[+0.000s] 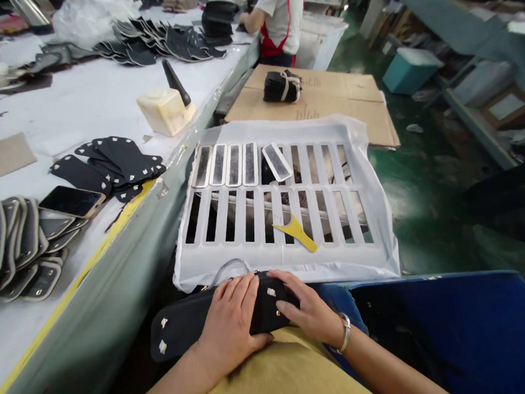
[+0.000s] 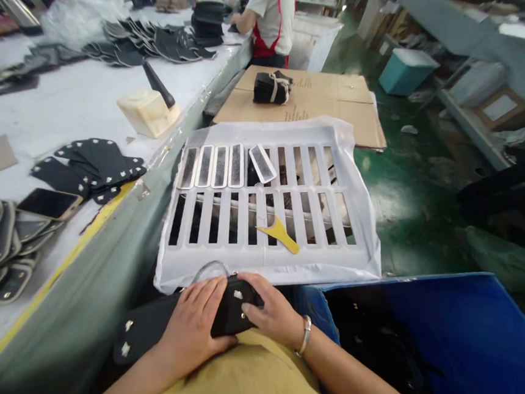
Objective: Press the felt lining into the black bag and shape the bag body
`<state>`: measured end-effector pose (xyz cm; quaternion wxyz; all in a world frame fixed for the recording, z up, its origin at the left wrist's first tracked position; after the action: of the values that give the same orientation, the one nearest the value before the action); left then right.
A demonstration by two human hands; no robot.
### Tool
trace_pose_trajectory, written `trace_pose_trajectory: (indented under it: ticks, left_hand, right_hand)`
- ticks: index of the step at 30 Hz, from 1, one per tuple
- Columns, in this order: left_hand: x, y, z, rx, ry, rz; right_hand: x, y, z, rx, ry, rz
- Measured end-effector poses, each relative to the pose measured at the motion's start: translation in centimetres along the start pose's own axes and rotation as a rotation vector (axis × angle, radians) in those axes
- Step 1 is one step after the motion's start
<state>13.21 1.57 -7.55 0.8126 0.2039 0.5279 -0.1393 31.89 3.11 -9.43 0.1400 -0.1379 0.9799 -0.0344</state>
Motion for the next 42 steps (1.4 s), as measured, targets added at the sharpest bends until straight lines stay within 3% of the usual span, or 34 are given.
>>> trace_pose_trajectory:
  ticks: [5, 16, 19, 23, 25, 28, 34, 39, 42]
  left_hand:
    - [0.5, 1.2, 0.1, -0.013, -0.021, -0.013]
    - [0.5, 1.6, -0.2, 0.032, -0.016, -0.021]
    - [0.5, 1.5, -0.1, 0.046, -0.012, -0.012]
    - [0.4, 1.4, 0.2, 0.062, -0.033, 0.022]
    - [0.4, 1.2, 0.3, 0.067, -0.043, 0.043]
    - [0.4, 0.9, 0.3, 0.066, -0.058, 0.06]
    - [0.5, 0.1, 0.7, 0.121, -0.049, 0.09]
    - [0.3, -0.7, 1.4, 0.199, 0.098, 0.324]
    - [0.8, -0.8, 1.4, 0.43, 0.289, 0.472]
  right_hand:
    - [-1.7, 1.5, 0.0, -0.101, -0.183, -0.288]
    - [-1.3, 2.8, 2.2, -0.191, -0.187, -0.303]
    - [-1.8, 2.8, 2.1, -0.153, -0.126, -0.316]
    - [-2.0, 2.5, 1.5, 0.005, 0.147, -0.428]
    - [-1.6, 2.5, 1.2, 0.092, 0.219, -0.355]
    - [-0.7, 2.6, 0.7, 0.168, 0.137, -0.19]
    - [0.2, 2.6, -0.2, 0.102, 0.017, -0.139]
    - [-0.2, 1.6, -1.0, 0.112, 0.032, -0.139]
    - [-0.2, 0.9, -0.7, 0.105, 0.064, -0.104]
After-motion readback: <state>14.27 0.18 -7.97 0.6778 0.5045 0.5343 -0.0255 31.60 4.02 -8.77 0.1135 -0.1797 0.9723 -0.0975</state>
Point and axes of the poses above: each hand's wrist, its own y-axis towards the middle knuckle, its own x-axis out of the palm, z = x × y, the point moved 2 cm from there along y, towards the middle knuckle, and after that the axes turned 10 degrees about z, right-handed, at the moved point
